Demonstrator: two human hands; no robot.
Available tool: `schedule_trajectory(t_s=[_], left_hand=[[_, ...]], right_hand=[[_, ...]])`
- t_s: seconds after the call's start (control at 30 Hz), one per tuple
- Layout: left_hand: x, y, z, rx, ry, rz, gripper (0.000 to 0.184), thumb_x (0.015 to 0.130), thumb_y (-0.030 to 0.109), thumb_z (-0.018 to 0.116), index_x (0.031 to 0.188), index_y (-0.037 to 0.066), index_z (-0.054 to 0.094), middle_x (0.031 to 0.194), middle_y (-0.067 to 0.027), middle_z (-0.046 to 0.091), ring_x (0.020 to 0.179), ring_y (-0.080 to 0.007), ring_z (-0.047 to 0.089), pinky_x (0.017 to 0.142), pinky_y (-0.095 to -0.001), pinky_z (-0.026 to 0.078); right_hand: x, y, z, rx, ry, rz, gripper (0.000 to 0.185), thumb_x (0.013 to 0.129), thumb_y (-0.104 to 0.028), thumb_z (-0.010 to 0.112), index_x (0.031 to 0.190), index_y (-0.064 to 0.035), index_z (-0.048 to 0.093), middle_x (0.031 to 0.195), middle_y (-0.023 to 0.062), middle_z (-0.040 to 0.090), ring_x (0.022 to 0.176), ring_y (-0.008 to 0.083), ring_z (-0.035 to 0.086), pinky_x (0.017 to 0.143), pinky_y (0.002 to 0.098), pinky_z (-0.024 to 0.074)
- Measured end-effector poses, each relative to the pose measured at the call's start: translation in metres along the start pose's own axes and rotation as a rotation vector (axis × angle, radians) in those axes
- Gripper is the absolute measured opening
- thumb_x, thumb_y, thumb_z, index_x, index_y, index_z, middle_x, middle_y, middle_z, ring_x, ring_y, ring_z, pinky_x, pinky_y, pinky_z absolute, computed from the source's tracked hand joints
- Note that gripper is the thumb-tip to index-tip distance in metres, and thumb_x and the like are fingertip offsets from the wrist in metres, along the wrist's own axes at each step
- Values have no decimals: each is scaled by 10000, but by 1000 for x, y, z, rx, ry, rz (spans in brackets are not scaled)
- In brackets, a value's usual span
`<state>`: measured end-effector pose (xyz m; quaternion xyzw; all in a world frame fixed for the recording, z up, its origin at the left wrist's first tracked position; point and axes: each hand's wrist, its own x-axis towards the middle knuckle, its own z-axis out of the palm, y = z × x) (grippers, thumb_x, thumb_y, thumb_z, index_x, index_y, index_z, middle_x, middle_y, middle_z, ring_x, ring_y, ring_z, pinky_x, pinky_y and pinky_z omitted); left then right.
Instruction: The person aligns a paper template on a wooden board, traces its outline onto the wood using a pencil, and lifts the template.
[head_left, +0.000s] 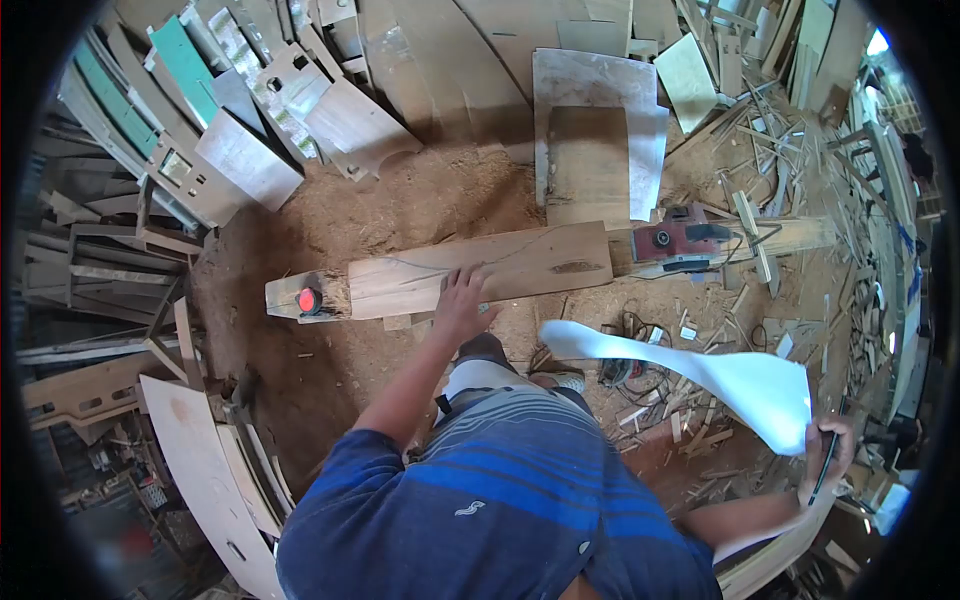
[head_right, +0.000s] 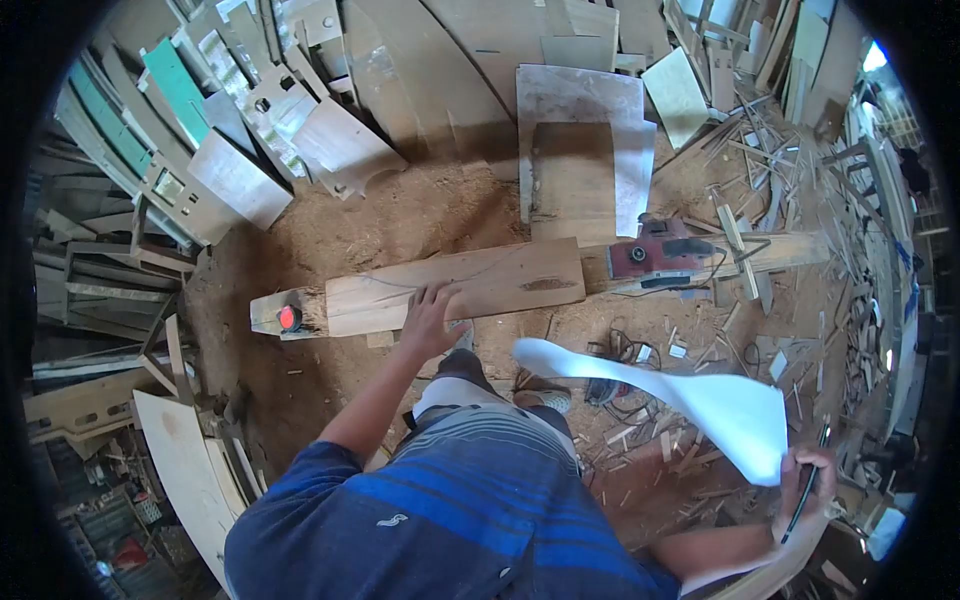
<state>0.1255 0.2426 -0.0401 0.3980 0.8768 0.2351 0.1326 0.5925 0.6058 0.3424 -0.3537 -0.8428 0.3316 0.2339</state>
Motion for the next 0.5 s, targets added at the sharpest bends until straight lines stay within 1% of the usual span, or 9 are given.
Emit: schedule_trajectory(t_s=[0.07, 0.1, 0.17, 0.23, 0.27, 0.37, 0.5], left_hand=[[31, 10, -14, 110, -13, 110, 1208, 688, 463, 961, 1681, 129, 360, 1733, -250, 295, 1616, -430, 262, 1324, -592, 191], [41, 3, -12, 189, -72, 105, 1319, 634, 515, 967, 1703, 132, 295, 1742, -258, 256, 1624, -444, 221, 1323, -616, 154], [64, -7, 2, 349, -184, 113, 1543, 524, 618, 978, 1746, 138, 166, 1760, -274, 177, 1642, -471, 141, 1321, -662, 80], [72, -11, 6, 295, -183, 130, 1584, 484, 610, 987, 1747, 138, 156, 1730, -278, 223, 1613, -491, 185, 1302, -688, 106], [74, -15, 7, 271, -186, 130, 1605, 464, 606, 991, 1748, 138, 150, 1715, -281, 246, 1599, -501, 207, 1293, -700, 120], [78, -20, 2, 239, -236, 148, 1616, 451, 584, 992, 1751, 139, 141, 1669, -263, 294, 1554, -492, 264, 1289, -675, 153], [83, -18, -1, 268, -274, 145, 1601, 460, 555, 989, 1753, 146, 139, 1627, -248, 324, 1511, -481, 307, 1279, -660, 180]], right_hand=[[-14, -18, 3, 34, 3, -21, 186, 986, 78, 668, 1100, -54, 602, 1050, 52, 612, 899, 93, 556, 822, 249, 435], [-20, -28, 7, 53, 10, -29, 187, 983, 76, 667, 1101, -52, 601, 1044, 53, 613, 891, 93, 555, 815, 249, 433], [-33, -44, 13, 40, 33, 32, 186, 971, 61, 692, 1098, -45, 605, 1021, 60, 621, 881, 95, 571, 812, 248, 448], [-44, -58, 20, 28, 57, 98, 191, 960, 45, 717, 1094, -39, 610, 997, 66, 630, 870, 98, 587, 809, 246, 463], [-46, -60, 29, 60, 78, 52, 194, 951, 59, 718, 1088, -34, 617, 982, 66, 633, 856, 97, 590, 786, 232, 463], [-55, -69, 44, 100, 82, 113, 196, 966, 80, 675, 1104, -38, 602, 1003, 42, 604, 869, 88, 550, 778, 222, 423], [-58, -73, 54, 2, 114, 127, 201, 964, 71, 686, 1118, -33, 608, 1018, 63, 631, 894, 89, 579, 789, 222, 450]])
